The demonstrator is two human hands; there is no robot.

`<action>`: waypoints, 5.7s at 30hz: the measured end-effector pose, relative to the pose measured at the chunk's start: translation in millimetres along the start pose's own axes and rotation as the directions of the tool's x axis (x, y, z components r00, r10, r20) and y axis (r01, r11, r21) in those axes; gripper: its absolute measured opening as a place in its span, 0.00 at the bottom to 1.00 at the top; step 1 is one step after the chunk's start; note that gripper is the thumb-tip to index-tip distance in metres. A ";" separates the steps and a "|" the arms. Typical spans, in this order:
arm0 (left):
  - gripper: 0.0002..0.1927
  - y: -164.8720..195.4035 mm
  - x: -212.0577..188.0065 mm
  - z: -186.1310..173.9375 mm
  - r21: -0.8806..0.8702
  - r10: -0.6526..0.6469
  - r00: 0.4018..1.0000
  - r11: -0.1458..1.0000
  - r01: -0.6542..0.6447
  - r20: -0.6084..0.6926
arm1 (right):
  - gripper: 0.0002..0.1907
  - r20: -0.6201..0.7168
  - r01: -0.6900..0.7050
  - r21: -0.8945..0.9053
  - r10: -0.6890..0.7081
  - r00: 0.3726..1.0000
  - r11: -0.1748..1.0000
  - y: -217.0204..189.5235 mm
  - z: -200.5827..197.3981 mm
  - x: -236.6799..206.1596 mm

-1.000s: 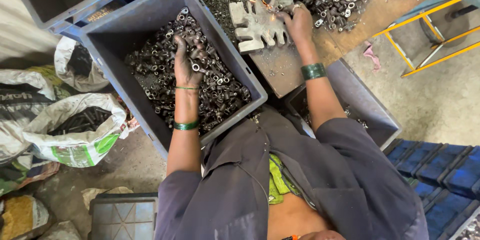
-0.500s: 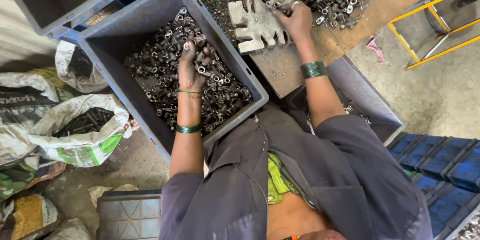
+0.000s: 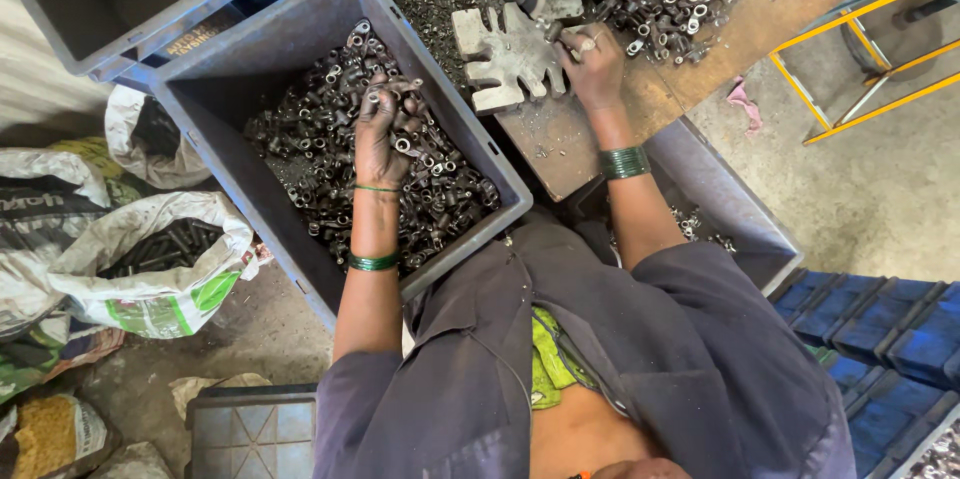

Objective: The person picks small metal fittings one at a time from a bin, presses each against a running bench grinder to grind it, producing sparks, and places the ground piece into a second bin, repeating this cycle throughout the episode.

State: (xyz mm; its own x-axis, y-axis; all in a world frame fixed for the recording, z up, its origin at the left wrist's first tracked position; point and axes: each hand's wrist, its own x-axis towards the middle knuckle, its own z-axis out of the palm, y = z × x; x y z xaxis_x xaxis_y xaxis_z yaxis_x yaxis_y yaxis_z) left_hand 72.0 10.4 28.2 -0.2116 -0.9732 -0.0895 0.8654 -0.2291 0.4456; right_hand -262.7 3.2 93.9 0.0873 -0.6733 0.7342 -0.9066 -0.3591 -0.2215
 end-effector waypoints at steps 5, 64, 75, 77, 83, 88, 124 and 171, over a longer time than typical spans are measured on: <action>0.16 -0.8 -0.8 -1.9 -0.037 -0.028 0.997 0.999 0.030 0.066 | 0.16 0.182 -0.315 0.159 0.286 0.941 0.936 0.5 6.9 27.0; 0.13 -9.8 11.8 -5.2 -0.109 -0.169 0.933 0.984 0.141 -0.318 | 0.14 0.185 -0.254 0.029 0.244 0.952 0.967 4.0 9.7 27.9; 0.14 -5.9 6.5 2.0 -0.054 -0.171 0.962 0.985 0.163 -0.212 | 0.11 -0.048 -0.233 0.023 0.234 0.971 0.972 4.0 4.2 6.3; 0.13 -8.2 6.0 1.8 -0.014 -0.168 0.968 0.986 0.168 -0.189 | 0.10 -0.137 -0.048 -0.110 0.033 0.990 0.993 0.9 -0.2 -1.5; 0.18 -13.7 4.6 -0.8 0.030 -0.155 0.971 0.986 0.163 -0.181 | 0.09 -0.001 -0.029 0.012 0.029 1.000 1.000 0.9 -2.8 3.6; 0.22 -13.6 5.8 -1.7 0.072 -0.124 0.976 0.988 0.138 -0.179 | 0.15 0.230 -0.400 0.171 0.358 0.905 0.900 4.1 0.5 29.8; 0.05 -7.6 8.9 7.1 -0.181 -0.151 0.898 0.980 0.081 -0.413 | 0.17 0.392 -0.451 0.155 0.365 0.844 0.879 8.0 -16.2 3.1; 0.21 -31.8 -1.4 12.1 0.448 -0.189 0.970 0.862 0.238 -0.151 | 0.12 0.413 -0.269 -0.121 0.295 0.862 0.955 -15.7 -112.5 -34.0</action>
State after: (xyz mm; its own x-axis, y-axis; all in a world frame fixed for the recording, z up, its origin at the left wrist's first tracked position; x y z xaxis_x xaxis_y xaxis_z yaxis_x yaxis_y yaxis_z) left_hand 39.4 19.3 25.0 -0.3002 -0.9034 -0.3061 0.4918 -0.4215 0.7619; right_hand -297.9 104.5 144.6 -0.0218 -0.9529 0.3024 -0.9398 -0.0836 -0.3314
